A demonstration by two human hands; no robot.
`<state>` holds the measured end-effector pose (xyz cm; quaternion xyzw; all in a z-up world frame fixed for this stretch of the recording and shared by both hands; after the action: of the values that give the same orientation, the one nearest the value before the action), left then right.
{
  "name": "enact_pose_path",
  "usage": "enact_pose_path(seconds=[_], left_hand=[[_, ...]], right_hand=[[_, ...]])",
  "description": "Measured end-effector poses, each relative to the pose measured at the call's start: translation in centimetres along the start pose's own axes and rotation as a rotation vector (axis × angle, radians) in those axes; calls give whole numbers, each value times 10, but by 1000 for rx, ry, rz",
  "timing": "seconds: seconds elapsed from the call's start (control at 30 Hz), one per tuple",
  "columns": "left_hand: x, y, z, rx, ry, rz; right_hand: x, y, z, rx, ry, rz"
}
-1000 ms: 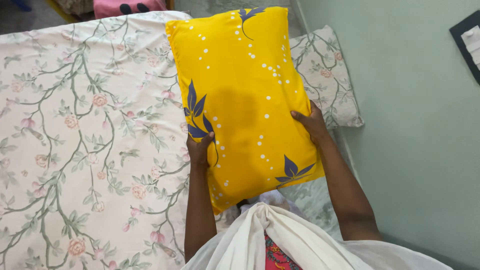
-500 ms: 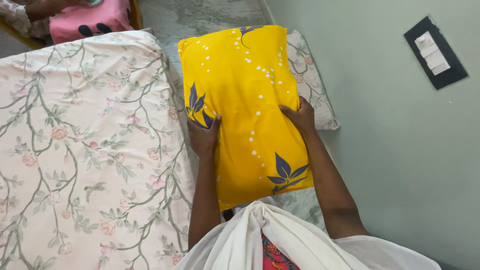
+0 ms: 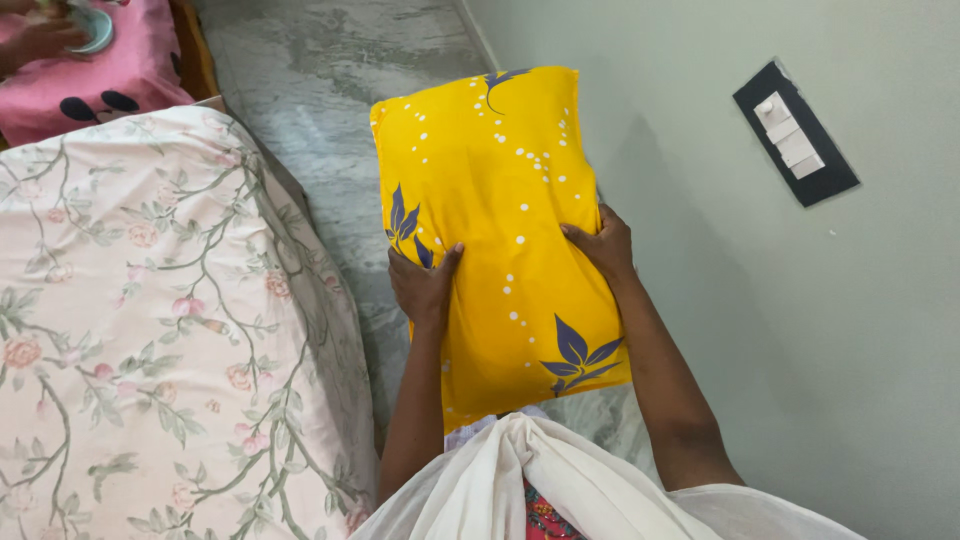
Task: The person organizes pillows on a bed, placing them one by one at the head of the bed and smoothing the surface of the sheet by hand.
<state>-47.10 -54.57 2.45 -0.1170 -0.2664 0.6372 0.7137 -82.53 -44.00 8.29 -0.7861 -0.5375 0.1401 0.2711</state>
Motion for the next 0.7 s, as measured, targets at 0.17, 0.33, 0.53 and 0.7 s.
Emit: enact_pose_path(seconds=[0.17,0.33,0.53,0.7], left_hand=[[-35,41,9,-3,-19,-44],[-80,74,30,24,-11,-97],[-130,117,47,20,29,-155],[-158,155,52,24,31,-167]], right_hand=[[-36,-14,38,28,177,-16],[-80,-23,55,-19,163,-18],[-119,-27,89,-61,239,-13],[-153,-33,121,-62,274,-32]])
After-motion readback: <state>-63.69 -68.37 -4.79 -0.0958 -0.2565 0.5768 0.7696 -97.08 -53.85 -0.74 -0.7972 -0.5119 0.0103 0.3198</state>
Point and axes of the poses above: each hand's wrist, its own x-axis away from the middle knuckle, its own y-axis out of the palm, z = x × y, the point moved 9 cm from there along -x, towards the middle knuckle, and after that the axes turned 15 degrees about -z, right-handed, at the moved point
